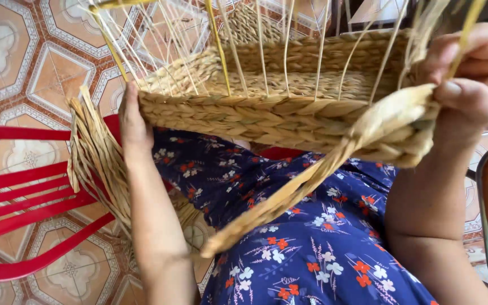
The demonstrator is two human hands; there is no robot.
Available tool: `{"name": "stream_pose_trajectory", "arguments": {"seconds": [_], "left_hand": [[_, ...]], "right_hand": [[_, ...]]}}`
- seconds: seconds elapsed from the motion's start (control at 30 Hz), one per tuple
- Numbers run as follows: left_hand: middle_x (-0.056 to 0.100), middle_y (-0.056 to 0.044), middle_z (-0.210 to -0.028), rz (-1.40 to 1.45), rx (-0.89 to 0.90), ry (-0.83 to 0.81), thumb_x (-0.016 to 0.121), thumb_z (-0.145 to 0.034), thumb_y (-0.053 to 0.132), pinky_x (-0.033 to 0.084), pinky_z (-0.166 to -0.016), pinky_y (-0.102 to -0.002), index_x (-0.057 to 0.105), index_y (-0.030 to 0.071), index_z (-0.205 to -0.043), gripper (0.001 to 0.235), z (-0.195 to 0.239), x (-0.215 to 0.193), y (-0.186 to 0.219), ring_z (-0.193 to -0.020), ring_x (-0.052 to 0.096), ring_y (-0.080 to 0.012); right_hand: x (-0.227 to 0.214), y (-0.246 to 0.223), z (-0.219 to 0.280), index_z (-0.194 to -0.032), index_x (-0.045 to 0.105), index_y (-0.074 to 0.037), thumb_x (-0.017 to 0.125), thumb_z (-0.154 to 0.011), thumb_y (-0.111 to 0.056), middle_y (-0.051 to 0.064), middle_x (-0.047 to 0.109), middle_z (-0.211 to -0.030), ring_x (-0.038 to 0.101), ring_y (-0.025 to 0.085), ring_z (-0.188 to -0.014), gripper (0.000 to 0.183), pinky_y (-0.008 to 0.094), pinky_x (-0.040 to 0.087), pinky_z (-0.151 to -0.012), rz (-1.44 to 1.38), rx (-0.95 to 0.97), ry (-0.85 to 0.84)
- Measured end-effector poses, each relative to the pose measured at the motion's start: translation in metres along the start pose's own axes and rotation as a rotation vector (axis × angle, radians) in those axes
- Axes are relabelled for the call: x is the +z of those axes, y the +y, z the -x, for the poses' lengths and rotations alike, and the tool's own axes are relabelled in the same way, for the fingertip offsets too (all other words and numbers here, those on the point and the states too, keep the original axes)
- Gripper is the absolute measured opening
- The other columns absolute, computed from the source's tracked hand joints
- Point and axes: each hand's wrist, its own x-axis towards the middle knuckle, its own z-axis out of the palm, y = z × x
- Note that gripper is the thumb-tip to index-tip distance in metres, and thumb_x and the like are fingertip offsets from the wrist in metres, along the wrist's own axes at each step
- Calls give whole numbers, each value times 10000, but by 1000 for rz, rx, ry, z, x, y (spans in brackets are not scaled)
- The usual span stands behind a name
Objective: The person weaves a basket by hand, interlacing dried plant fibers around a rectangular frame. They pull fibers from a pile on a red chair, thread them through the vertical supports, and press the woven rows together while rotating the frame.
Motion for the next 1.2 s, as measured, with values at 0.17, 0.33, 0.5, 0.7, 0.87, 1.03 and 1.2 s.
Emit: {"name": "stream_pose_trajectory", "arguments": {"seconds": [0.17,0.33,0.5,0.7,0.87,1.03,1.2], "left_hand": [[549,-132,-1497,-165,74,80,563,-1047,294,348,-1181,-327,501,21,-1471,508,13,12,-40,-1391,499,-194],[579,-69,-1169,-207,-89,164,577,-1101,136,339,-855,-297,636,2,-1428,358,50,50,-57,-997,443,-158],[651,-30,-1208,-283,190,209,529,-1099,123,455,-984,-242,622,-14,-1316,273,73,71,-64,-1078,570,-106],[656,-51,-1186,-455,216,304,502,-1100,137,498,-915,-274,585,10,-1356,298,81,95,-48,-1018,601,-128],[679,-109,-1208,-727,277,351,523,-1103,148,518,-919,-321,587,24,-1345,280,70,88,-57,-1041,654,-182],[707,-137,-1169,-915,151,369,561,-1084,148,536,-897,-368,591,39,-1335,275,61,90,-38,-1026,683,-221],[573,-202,-1213,-892,580,277,595,-972,67,586,-799,-314,553,12,-1327,362,74,168,36,-1032,629,-265]], "right_hand": [[-65,71,-16,-1153,654,47,585,-963,-48,66,677,-1007,594,91,-839,224,192,486,-818,244,150,6],[-112,125,3,-1324,652,32,565,-1028,-30,34,701,-1101,638,90,-957,314,223,525,-915,193,304,90],[-119,131,1,-1427,615,-3,549,-1058,-19,-6,677,-1115,619,71,-1011,375,207,511,-932,449,383,36],[-111,124,-1,-1438,602,-66,560,-1045,-12,2,709,-1138,624,54,-1003,399,202,513,-902,653,398,6],[-94,103,-4,-1312,670,-56,702,-1010,13,108,697,-1145,655,172,-929,312,249,523,-832,1107,71,44],[-91,92,-28,-1298,689,-28,670,-1019,33,149,692,-1280,701,268,-1130,287,327,565,-953,1135,-124,-217],[-96,97,-49,-1226,719,-41,745,-947,-36,126,712,-1110,709,253,-956,280,344,573,-838,1190,82,-385]]}}
